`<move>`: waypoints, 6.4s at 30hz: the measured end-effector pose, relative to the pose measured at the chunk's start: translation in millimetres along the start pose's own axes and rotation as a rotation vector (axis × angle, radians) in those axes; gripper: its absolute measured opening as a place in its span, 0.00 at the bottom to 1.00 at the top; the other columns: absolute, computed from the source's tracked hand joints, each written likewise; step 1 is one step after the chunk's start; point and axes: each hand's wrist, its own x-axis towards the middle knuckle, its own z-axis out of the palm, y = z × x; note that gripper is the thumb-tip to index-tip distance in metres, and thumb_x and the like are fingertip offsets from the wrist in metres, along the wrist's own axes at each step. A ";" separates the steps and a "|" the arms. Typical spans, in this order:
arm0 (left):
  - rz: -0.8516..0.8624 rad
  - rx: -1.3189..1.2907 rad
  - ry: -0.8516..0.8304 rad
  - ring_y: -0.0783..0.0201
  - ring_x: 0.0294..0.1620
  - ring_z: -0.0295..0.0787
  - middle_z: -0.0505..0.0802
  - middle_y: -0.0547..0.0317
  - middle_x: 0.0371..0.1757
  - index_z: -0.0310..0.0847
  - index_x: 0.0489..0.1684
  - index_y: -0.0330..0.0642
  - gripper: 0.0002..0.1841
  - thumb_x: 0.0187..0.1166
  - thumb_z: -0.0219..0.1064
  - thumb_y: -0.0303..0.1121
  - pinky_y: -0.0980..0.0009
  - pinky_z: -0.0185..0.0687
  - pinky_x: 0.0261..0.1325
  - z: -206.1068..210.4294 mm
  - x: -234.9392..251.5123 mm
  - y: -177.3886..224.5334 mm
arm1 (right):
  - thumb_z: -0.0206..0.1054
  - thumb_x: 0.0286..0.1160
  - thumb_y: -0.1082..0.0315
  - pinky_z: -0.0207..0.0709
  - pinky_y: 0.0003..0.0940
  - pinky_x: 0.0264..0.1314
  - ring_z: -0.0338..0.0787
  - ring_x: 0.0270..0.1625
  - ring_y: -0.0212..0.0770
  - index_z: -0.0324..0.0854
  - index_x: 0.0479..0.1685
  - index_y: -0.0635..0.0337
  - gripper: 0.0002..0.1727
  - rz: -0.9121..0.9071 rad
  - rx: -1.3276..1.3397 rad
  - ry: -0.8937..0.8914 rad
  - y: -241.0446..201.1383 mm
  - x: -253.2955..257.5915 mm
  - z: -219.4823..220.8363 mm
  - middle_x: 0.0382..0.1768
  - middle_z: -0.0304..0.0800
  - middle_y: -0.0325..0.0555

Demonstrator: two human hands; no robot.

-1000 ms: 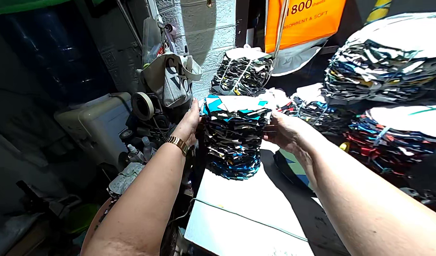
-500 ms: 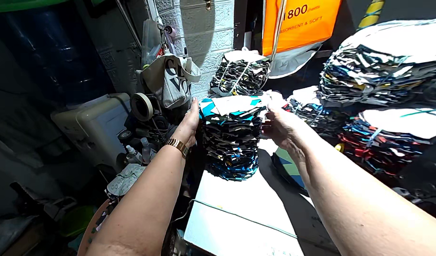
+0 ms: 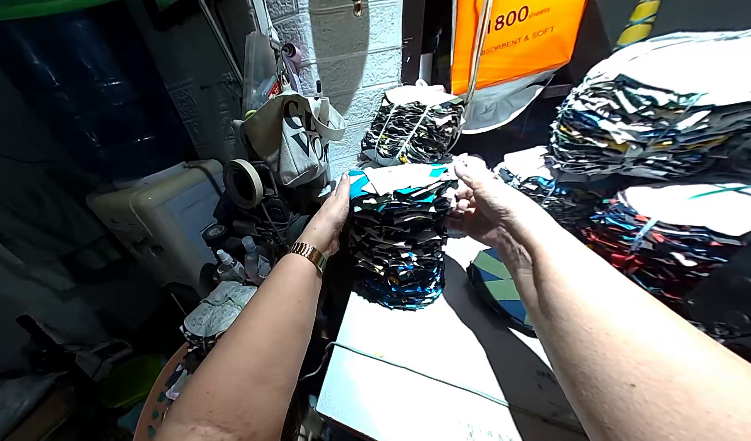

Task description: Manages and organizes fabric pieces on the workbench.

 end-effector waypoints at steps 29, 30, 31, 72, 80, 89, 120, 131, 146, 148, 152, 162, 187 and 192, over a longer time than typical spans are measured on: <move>-0.020 0.001 0.140 0.52 0.80 0.74 0.81 0.46 0.79 0.59 0.90 0.46 0.36 0.92 0.40 0.61 0.50 0.67 0.79 -2.3 -16.0 -9.3 | 0.68 0.77 0.42 0.82 0.40 0.52 0.86 0.52 0.43 0.69 0.76 0.56 0.36 0.011 -0.154 -0.026 -4.6 0.7 5.5 0.56 0.82 0.51; -0.024 -0.005 0.141 0.51 0.81 0.73 0.81 0.46 0.79 0.59 0.90 0.46 0.36 0.92 0.40 0.61 0.49 0.66 0.79 -1.7 -15.4 -9.0 | 0.70 0.77 0.43 0.82 0.41 0.55 0.86 0.54 0.44 0.68 0.77 0.56 0.37 0.019 -0.132 -0.018 -5.8 -0.9 6.2 0.58 0.82 0.52; -0.027 -0.010 0.141 0.51 0.82 0.72 0.80 0.46 0.80 0.59 0.91 0.47 0.36 0.92 0.40 0.62 0.48 0.65 0.80 -1.3 -14.5 -9.2 | 0.70 0.76 0.43 0.82 0.40 0.54 0.86 0.54 0.44 0.69 0.77 0.56 0.36 0.028 -0.126 -0.007 -7.1 -2.8 7.8 0.58 0.82 0.52; -0.021 0.000 0.165 0.51 0.91 0.57 0.65 0.47 0.91 0.61 0.91 0.45 0.42 0.89 0.31 0.67 0.42 0.54 0.87 20.8 -14.7 -6.9 | 0.79 0.63 0.44 0.83 0.52 0.61 0.85 0.64 0.49 0.69 0.76 0.52 0.41 0.151 0.174 0.050 -8.5 -2.8 25.6 0.64 0.82 0.51; 0.019 0.014 0.139 0.54 0.94 0.52 0.61 0.52 0.94 0.55 0.94 0.48 0.40 0.90 0.30 0.65 0.41 0.49 0.89 19.4 -18.0 -7.4 | 0.73 0.73 0.47 0.85 0.46 0.53 0.88 0.52 0.42 0.73 0.70 0.54 0.32 0.009 0.043 -0.084 -3.1 1.3 27.8 0.52 0.85 0.47; -0.021 0.064 0.152 0.48 0.92 0.55 0.63 0.45 0.91 0.56 0.92 0.41 0.37 0.93 0.37 0.60 0.41 0.53 0.87 20.2 -21.2 -2.9 | 0.80 0.65 0.49 0.86 0.49 0.52 0.89 0.53 0.47 0.72 0.72 0.57 0.38 0.003 0.035 0.008 -9.4 -7.0 37.2 0.55 0.85 0.52; 0.029 -0.127 0.124 0.52 0.87 0.66 0.70 0.50 0.88 0.51 0.94 0.51 0.43 0.84 0.55 0.65 0.42 0.66 0.82 10.9 -1.8 12.3 | 0.81 0.60 0.60 0.89 0.50 0.51 0.91 0.54 0.48 0.72 0.72 0.51 0.35 -0.007 0.364 0.065 -15.7 -21.4 47.0 0.55 0.88 0.50; 0.084 -0.102 0.154 0.49 0.76 0.78 0.80 0.47 0.78 0.56 0.90 0.51 0.39 0.84 0.55 0.64 0.43 0.78 0.70 15.5 -29.1 45.7 | 0.80 0.61 0.59 0.90 0.45 0.50 0.93 0.52 0.45 0.78 0.67 0.52 0.31 -0.017 0.406 0.032 -37.0 -49.4 45.5 0.52 0.91 0.48; 0.381 0.186 -0.043 0.62 0.56 0.92 0.91 0.52 0.58 0.69 0.80 0.44 0.26 0.89 0.56 0.48 0.58 0.92 0.56 66.3 -171.2 -7.3 | 0.65 0.81 0.59 0.91 0.31 0.40 0.93 0.39 0.32 0.86 0.49 0.49 0.08 -0.140 0.243 0.019 23.9 -210.5 -63.1 0.38 0.93 0.36; 0.397 0.197 -0.070 0.63 0.60 0.91 0.91 0.51 0.60 0.69 0.80 0.41 0.26 0.89 0.57 0.47 0.58 0.89 0.63 78.0 -183.2 -26.5 | 0.61 0.84 0.60 0.90 0.27 0.40 0.92 0.39 0.28 0.85 0.46 0.47 0.08 -0.130 0.202 0.026 40.5 -217.5 -81.7 0.36 0.93 0.33; 0.368 0.218 -0.092 0.63 0.60 0.90 0.90 0.50 0.61 0.68 0.81 0.40 0.27 0.89 0.57 0.48 0.59 0.88 0.65 94.1 -198.2 -64.5 | 0.65 0.80 0.63 0.90 0.27 0.38 0.93 0.40 0.28 0.82 0.52 0.47 0.07 -0.063 0.193 0.115 68.7 -225.9 -101.6 0.39 0.92 0.34; 0.188 0.230 -0.028 0.60 0.68 0.84 0.81 0.46 0.71 0.66 0.83 0.39 0.28 0.89 0.56 0.47 0.59 0.82 0.70 101.8 -215.8 -131.5 | 0.64 0.82 0.60 0.90 0.34 0.42 0.94 0.43 0.36 0.62 0.80 0.42 0.28 0.064 -0.135 -0.006 114.9 -206.2 -132.8 0.48 0.91 0.40; 0.493 1.064 -0.099 0.47 0.52 0.84 0.87 0.50 0.45 0.88 0.38 0.41 0.04 0.81 0.69 0.31 0.46 0.79 0.56 24.9 -189.2 -127.9 | 0.71 0.73 0.74 0.80 0.53 0.38 0.84 0.39 0.51 0.87 0.34 0.61 0.02 -0.596 -1.281 0.135 128.1 -212.0 -231.0 0.44 0.82 0.52; 0.404 1.124 -0.110 0.49 0.53 0.84 0.88 0.53 0.45 0.89 0.37 0.44 0.03 0.79 0.71 0.32 0.45 0.78 0.57 19.0 -187.2 -121.7 | 0.73 0.72 0.74 0.77 0.62 0.35 0.85 0.39 0.58 0.86 0.34 0.62 0.02 -0.592 -1.354 0.159 125.4 -201.0 -240.2 0.46 0.82 0.56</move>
